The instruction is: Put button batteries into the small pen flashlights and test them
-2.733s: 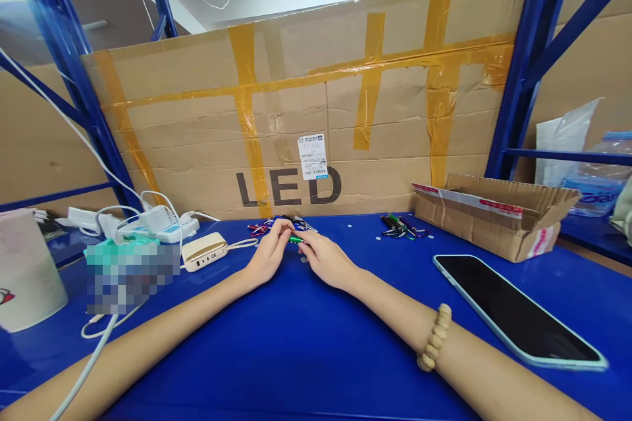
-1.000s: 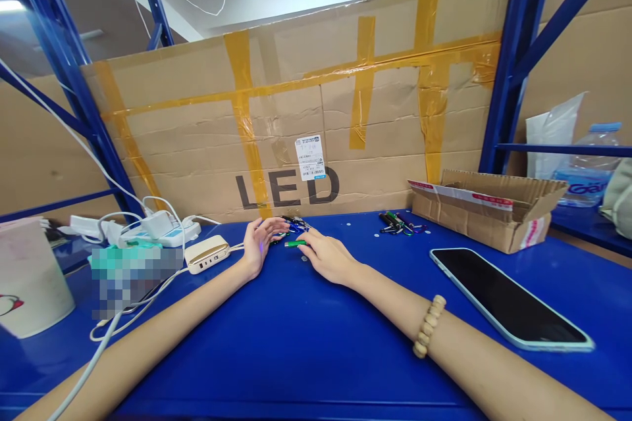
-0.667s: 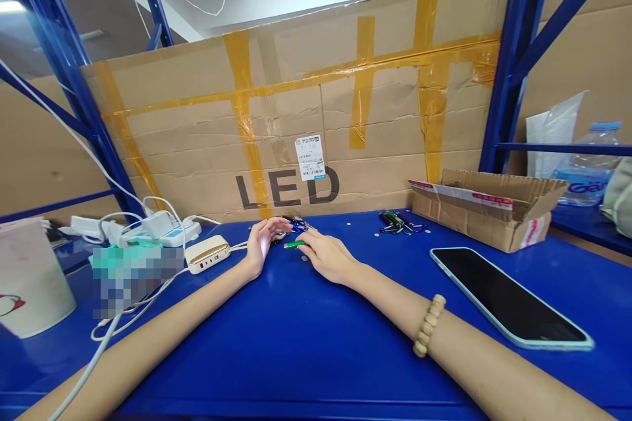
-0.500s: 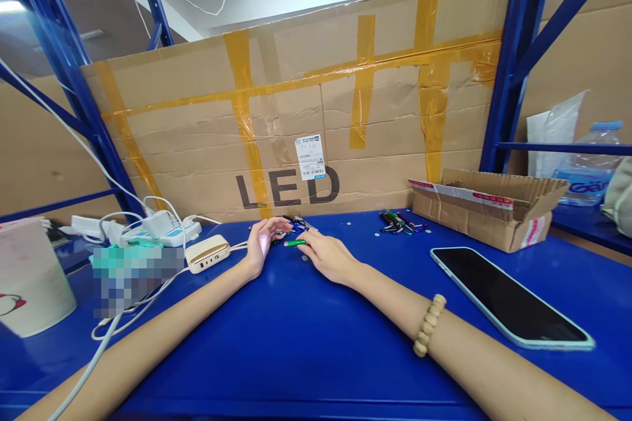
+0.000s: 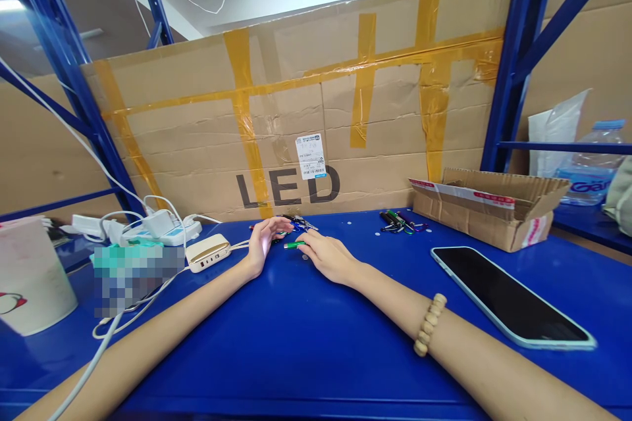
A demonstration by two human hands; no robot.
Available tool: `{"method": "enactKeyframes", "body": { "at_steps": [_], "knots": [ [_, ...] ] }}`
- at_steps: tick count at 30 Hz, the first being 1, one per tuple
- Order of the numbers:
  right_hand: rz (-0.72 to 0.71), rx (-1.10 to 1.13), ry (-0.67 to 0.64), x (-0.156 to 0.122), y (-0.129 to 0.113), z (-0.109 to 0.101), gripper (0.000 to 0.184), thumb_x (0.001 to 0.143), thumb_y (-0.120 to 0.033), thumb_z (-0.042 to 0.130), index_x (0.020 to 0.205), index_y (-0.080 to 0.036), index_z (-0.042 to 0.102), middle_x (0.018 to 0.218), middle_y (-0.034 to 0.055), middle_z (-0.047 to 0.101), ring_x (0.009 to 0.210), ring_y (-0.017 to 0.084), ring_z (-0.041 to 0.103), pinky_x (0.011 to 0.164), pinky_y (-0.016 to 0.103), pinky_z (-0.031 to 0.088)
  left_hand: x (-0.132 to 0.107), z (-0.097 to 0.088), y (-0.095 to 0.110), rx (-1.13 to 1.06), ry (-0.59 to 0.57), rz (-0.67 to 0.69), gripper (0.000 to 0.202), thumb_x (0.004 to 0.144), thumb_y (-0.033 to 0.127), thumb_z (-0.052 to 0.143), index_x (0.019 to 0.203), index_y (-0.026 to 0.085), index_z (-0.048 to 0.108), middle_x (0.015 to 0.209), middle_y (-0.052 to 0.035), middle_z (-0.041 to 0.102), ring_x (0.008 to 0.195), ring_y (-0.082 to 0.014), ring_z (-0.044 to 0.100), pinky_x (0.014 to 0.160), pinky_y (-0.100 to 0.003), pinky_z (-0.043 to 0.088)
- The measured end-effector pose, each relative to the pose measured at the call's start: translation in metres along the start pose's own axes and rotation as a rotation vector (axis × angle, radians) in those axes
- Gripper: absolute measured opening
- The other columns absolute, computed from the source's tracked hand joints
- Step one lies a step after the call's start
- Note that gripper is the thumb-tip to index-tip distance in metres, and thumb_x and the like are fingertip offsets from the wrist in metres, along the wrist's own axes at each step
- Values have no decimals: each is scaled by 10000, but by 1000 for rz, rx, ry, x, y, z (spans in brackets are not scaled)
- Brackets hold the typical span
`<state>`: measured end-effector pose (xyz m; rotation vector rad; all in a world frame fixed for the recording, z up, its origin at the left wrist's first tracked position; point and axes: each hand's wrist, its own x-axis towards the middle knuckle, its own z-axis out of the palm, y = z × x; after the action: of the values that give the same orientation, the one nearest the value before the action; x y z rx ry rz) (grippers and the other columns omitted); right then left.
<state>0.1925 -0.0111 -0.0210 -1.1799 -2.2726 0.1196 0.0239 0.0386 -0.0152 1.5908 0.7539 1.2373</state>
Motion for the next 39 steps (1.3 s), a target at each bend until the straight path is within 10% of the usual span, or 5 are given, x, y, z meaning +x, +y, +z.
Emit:
{"method": "enactKeyframes", "body": {
  "at_steps": [39],
  "knots": [
    [-30,-124,17,0,-3,-2,273,893,-358,333,1001,-246,556,1000,35,583,965,196,549,809,342,438,-1,0,0,7,-14,-7,404,787,387,245,861,179,585,884,-59,637,908,-219,545,797,-326,356]
  ]
}}
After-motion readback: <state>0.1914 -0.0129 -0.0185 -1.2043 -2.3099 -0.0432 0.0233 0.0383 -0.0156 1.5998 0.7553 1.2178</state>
